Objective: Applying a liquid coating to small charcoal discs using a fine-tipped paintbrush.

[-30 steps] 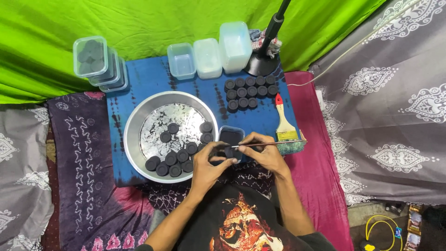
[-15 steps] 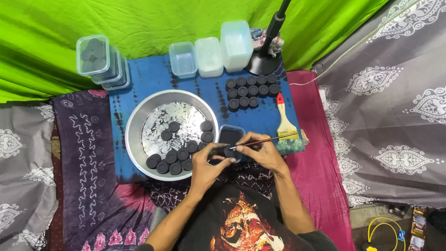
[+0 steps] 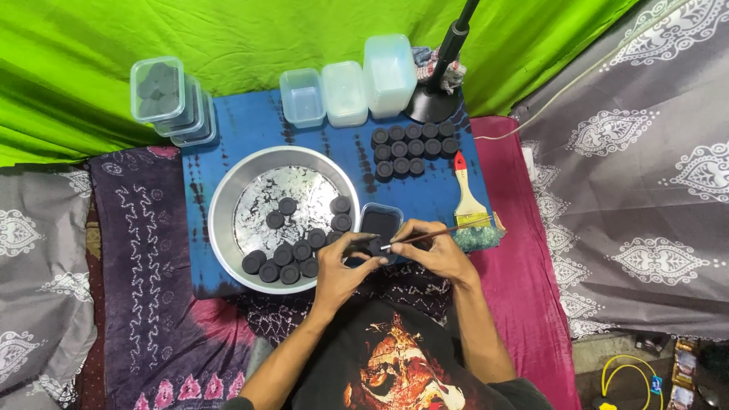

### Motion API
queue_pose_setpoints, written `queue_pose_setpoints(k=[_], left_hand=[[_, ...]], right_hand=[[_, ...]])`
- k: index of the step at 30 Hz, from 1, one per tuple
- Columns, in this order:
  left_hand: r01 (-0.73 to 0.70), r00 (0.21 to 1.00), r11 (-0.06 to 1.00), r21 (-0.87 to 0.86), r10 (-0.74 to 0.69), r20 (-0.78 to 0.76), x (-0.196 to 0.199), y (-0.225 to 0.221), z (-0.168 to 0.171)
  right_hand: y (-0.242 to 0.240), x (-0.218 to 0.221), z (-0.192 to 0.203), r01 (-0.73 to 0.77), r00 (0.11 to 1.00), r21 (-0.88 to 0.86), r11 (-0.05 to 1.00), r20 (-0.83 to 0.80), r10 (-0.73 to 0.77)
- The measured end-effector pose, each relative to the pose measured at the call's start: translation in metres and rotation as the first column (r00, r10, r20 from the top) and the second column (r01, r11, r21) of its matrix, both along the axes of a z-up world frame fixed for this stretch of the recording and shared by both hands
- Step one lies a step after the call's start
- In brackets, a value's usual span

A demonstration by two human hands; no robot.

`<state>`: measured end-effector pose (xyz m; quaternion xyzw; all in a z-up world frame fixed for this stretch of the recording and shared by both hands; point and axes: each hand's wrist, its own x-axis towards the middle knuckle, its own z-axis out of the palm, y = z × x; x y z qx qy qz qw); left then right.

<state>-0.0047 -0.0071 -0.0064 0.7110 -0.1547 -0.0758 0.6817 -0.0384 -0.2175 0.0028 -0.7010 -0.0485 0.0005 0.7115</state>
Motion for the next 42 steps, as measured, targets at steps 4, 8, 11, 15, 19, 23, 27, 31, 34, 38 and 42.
queue_pose_setpoints(k=[4, 8, 11, 15, 19, 23, 27, 31, 34, 38, 42], left_hand=[[-0.001, 1.0, 1.0, -0.021, 0.0, -0.002, -0.001, -0.001, 0.002], [-0.013, 1.0, 1.0, -0.025, 0.013, 0.003, -0.003, 0.001, 0.003], [-0.012, 1.0, 0.999, -0.035, 0.012, 0.015, -0.001, 0.001, 0.003], [-0.007, 1.0, 0.999, -0.037, 0.008, 0.026, -0.002, 0.001, 0.001], [0.003, 1.0, 1.0, -0.009, -0.003, 0.022, 0.0, 0.004, -0.001], [0.014, 1.0, 1.0, 0.001, -0.014, -0.027, 0.0, 0.005, 0.003], [0.028, 0.998, 1.0, 0.013, -0.028, -0.05, 0.002, 0.004, 0.004], [0.041, 0.999, 0.999, 0.025, -0.04, -0.036, 0.001, 0.006, 0.007], [0.026, 0.999, 1.0, -0.004, -0.026, -0.022, 0.001, 0.004, 0.003], [0.025, 0.999, 0.999, -0.023, -0.026, -0.029, 0.001, 0.006, 0.007], [0.042, 0.999, 0.998, -0.039, -0.043, -0.022, 0.002, 0.006, 0.005]], right_hand=[[0.003, -0.001, -0.004, 0.007, 1.0, 0.002, 1.0, 0.004, -0.007], [0.006, 0.0, -0.01, 0.074, 0.997, -0.006, 0.997, -0.023, -0.074], [0.004, 0.001, -0.008, 0.048, 0.998, -0.007, 0.999, -0.025, -0.049], [0.007, 0.0, -0.011, 0.11, 0.994, -0.068, 0.992, -0.007, -0.11], [0.006, 0.003, -0.006, 0.091, 0.996, -0.076, 0.993, 0.003, -0.091], [0.011, 0.005, -0.001, 0.075, 0.997, -0.045, 0.996, 0.008, -0.075], [0.005, 0.004, -0.012, 0.08, 0.997, -0.068, 0.994, 0.028, -0.078], [0.006, 0.002, 0.001, -0.008, 1.0, -0.056, 0.998, 0.026, 0.009], [0.006, 0.002, -0.009, 0.093, 0.995, -0.023, 0.995, -0.03, -0.093], [0.008, 0.001, -0.009, 0.119, 0.991, 0.002, 0.993, -0.057, -0.119], [0.005, 0.001, -0.013, 0.121, 0.99, 0.003, 0.993, -0.079, -0.12]])
